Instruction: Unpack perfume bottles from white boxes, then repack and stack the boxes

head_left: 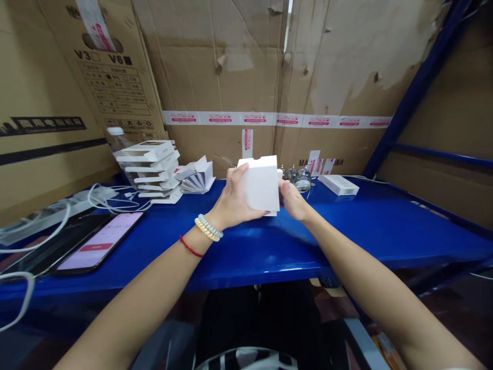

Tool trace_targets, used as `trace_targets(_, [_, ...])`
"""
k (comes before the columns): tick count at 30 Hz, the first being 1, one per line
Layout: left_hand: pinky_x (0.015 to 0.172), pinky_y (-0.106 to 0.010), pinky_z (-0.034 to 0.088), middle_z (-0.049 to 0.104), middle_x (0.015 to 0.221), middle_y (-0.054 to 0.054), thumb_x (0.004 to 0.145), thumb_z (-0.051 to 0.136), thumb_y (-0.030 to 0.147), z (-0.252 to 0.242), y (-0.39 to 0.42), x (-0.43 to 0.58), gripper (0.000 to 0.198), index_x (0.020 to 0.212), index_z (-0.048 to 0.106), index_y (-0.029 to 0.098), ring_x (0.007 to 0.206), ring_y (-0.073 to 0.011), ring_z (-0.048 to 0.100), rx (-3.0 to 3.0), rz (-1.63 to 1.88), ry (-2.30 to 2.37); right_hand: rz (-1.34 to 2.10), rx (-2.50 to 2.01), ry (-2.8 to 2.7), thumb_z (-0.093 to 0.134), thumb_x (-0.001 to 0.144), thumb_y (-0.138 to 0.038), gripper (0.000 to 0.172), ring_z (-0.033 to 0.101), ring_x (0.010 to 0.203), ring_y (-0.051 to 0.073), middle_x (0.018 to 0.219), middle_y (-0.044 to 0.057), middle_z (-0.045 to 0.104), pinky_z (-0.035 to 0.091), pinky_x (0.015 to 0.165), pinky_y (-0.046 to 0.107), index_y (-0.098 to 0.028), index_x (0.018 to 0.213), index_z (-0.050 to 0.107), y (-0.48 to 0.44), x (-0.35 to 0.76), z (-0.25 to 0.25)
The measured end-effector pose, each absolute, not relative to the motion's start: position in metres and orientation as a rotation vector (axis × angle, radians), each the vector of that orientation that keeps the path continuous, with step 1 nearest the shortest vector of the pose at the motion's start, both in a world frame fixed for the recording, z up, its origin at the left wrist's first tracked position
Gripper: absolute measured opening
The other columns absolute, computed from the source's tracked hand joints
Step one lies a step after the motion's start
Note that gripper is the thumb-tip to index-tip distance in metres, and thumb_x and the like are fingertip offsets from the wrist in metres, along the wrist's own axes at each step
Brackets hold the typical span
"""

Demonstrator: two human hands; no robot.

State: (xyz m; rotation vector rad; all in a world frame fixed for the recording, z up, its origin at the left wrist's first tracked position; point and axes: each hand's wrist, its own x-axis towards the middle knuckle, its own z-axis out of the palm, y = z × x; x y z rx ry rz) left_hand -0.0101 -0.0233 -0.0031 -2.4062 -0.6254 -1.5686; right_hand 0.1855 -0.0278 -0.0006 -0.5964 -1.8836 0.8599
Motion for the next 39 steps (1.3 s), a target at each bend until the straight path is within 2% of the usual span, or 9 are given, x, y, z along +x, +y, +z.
trace_targets(6, [0.093, -0.055, 0.048, 0.033, 0.125, -0.012, 0.049, 0.090, 0.037, -0.003, -0.025, -0.010, 0.126, 0.147, 0.011, 0.030, 0.114, -0.0316, 0.044, -2.424, -1.489, -0.667, 0.760, -0.539, -1.795, 0.072, 0.076, -0.054, 0.047, 0.062, 0.075, 0.015, 0.091, 0.004, 0.068, 0.053, 0.064, 0.027, -0.021, 0.108, 0.064, -0.032, 0.193, 0.009])
trace_targets(10, [0.088, -0.048, 0.051, 0.035, 0.127, -0.012, 0.049, 0.087, 0.053, -0.002, -0.025, -0.013, 0.128, 0.148, 0.009, 0.030, 0.106, -0.0270, 0.048, -2.520, -1.586, -0.616, 0.830, -0.558, -1.710, 0.082, 0.067, -0.045, 0.037, 0.064, 0.069, 0.015, 0.083, 0.003, 0.071, 0.055, 0.061, 0.028, -0.020, 0.090, 0.067, -0.030, 0.205, 0.017])
trace_targets(13, [0.082, -0.040, 0.051, 0.041, 0.123, -0.011, 0.067, 0.076, 0.052, -0.002, -0.023, -0.014, 0.099, 0.143, 0.017, 0.027, 0.095, -0.0200, 0.052, -2.414, -1.835, -0.687, 0.810, -0.537, -1.468, 0.082, 0.064, -0.048, 0.037, 0.067, 0.071, 0.017, 0.082, 0.002, 0.072, 0.057, 0.062, 0.030, -0.022, 0.087, 0.068, -0.019, 0.221, 0.020])
trace_targets(16, [0.078, -0.036, 0.051, 0.049, 0.106, -0.006, 0.076, 0.068, 0.039, -0.003, -0.022, -0.010, 0.063, 0.128, 0.037, 0.022, 0.086, -0.0165, 0.052, -2.177, -1.964, -1.020, 0.811, -0.485, -1.200, 0.077, 0.065, -0.056, 0.043, 0.070, 0.090, 0.021, 0.095, 0.003, 0.073, 0.059, 0.077, 0.036, -0.024, 0.091, 0.066, -0.004, 0.236, 0.019])
trace_targets(19, [0.075, -0.035, 0.052, 0.055, 0.091, -0.004, 0.074, 0.068, 0.032, -0.005, -0.023, -0.004, 0.046, 0.113, 0.048, 0.018, 0.079, -0.0163, 0.055, -2.186, -1.834, -1.348, 0.949, -0.485, -1.118, 0.074, 0.067, -0.058, 0.046, 0.069, 0.101, 0.024, 0.104, 0.004, 0.072, 0.059, 0.084, 0.040, -0.025, 0.097, 0.064, 0.005, 0.240, 0.014])
trace_targets(22, [0.077, -0.037, 0.054, 0.064, 0.092, -0.007, 0.078, 0.064, 0.030, -0.007, -0.027, 0.003, 0.039, 0.112, 0.054, 0.014, 0.081, -0.0192, 0.062, -2.357, -1.646, -1.478, 1.122, -0.499, -1.093, 0.076, 0.067, -0.055, 0.047, 0.070, 0.097, 0.025, 0.100, 0.003, 0.073, 0.060, 0.080, 0.044, -0.025, 0.100, 0.062, 0.005, 0.232, 0.010])
trace_targets(27, [0.085, -0.041, 0.054, 0.067, 0.109, -0.014, 0.081, 0.062, 0.030, -0.006, -0.031, 0.007, 0.042, 0.118, 0.057, 0.013, 0.098, -0.0253, 0.065, -2.428, -1.536, -1.447, 1.261, -0.484, -1.083, 0.083, 0.063, -0.049, 0.047, 0.070, 0.082, 0.022, 0.092, 0.002, 0.074, 0.062, 0.072, 0.042, -0.024, 0.095, 0.061, -0.004, 0.213, 0.008])
trace_targets(32, [0.092, -0.045, 0.052, 0.067, 0.112, -0.013, 0.067, 0.078, 0.043, -0.004, -0.034, 0.009, 0.057, 0.114, 0.059, 0.015, 0.106, -0.0289, 0.063, -2.699, -1.555, -1.348, 1.348, -0.500, -1.172, 0.086, 0.058, -0.051, 0.053, 0.071, 0.080, 0.022, 0.087, 0.002, 0.075, 0.063, 0.068, 0.039, -0.023, 0.097, 0.063, -0.014, 0.196, 0.006])
trace_targets(39, [0.089, -0.044, 0.052, 0.067, 0.108, -0.008, 0.062, 0.079, 0.027, -0.013, -0.019, 0.002, 0.066, 0.119, 0.046, 0.020, 0.099, -0.0274, 0.066, -2.646, -1.788, -1.451, 1.306, -0.489, -1.195, 0.085, 0.054, -0.056, 0.055, 0.072, 0.086, 0.022, 0.087, 0.002, 0.075, 0.062, 0.071, 0.034, -0.023, 0.094, 0.065, -0.014, 0.195, 0.005])
